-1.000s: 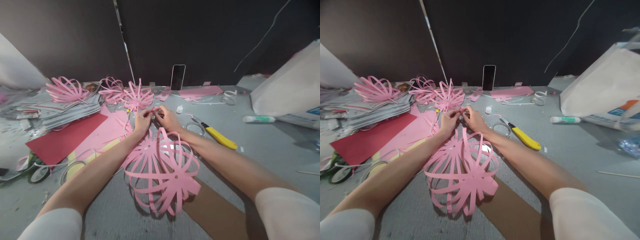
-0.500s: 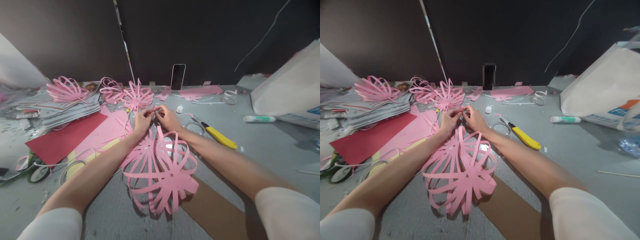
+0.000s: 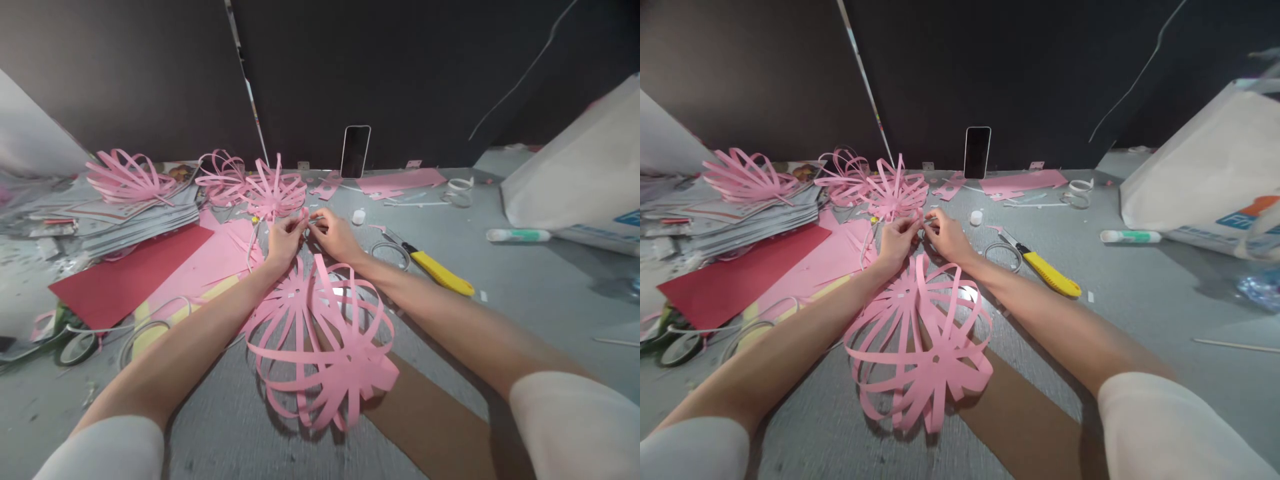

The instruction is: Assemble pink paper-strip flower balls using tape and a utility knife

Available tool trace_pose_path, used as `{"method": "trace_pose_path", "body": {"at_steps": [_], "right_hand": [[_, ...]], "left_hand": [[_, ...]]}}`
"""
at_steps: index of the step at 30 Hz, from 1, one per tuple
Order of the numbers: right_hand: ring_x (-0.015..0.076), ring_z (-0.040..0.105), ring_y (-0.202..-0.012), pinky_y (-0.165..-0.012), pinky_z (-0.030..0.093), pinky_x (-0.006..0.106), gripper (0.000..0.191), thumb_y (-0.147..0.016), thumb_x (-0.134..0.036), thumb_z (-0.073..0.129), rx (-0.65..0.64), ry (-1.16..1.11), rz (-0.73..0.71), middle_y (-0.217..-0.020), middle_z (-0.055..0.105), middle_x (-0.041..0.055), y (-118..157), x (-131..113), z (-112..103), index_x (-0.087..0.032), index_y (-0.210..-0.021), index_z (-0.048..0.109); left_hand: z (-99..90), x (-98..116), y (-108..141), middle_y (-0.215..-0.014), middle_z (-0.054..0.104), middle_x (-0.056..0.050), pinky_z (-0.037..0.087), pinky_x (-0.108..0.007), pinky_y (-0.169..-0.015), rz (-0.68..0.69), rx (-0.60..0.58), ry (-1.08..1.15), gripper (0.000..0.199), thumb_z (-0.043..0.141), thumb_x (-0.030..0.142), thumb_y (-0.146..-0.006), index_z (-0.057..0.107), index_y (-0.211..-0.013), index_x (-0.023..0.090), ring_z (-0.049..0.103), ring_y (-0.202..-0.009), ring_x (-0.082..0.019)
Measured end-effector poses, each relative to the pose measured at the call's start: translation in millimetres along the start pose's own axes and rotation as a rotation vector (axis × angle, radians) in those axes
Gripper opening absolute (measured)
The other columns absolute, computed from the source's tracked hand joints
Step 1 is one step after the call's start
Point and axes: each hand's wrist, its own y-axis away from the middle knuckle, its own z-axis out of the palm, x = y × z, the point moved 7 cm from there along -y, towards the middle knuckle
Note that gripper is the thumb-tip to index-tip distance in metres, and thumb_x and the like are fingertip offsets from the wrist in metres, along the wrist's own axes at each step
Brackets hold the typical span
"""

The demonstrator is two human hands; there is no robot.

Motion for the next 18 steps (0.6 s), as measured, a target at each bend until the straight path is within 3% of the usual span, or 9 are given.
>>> {"method": "trace_pose_path", "body": {"at_steps": [18], "right_hand": [[0.0233, 0.073, -0.077, -0.074, 0.052, 0.035, 0.030, -0.098, -0.050, 0.060, -0.020, -0.007, 0.043, -0.086, 0.077, 0.0039, 0.4, -0.2, 2.8, -0.023, -0.112, 0.061]], "left_hand": [[-1.7, -9.7, -2.9, -0.059, 0.058, 0.002, 0.039, -0.022, -0.049, -0.026, -0.003, 0.034, 0.019, 0.074, 0.033, -0.088, 0.074, -0.085, 0.015, 0.051, -0.051, -0.011]]}}
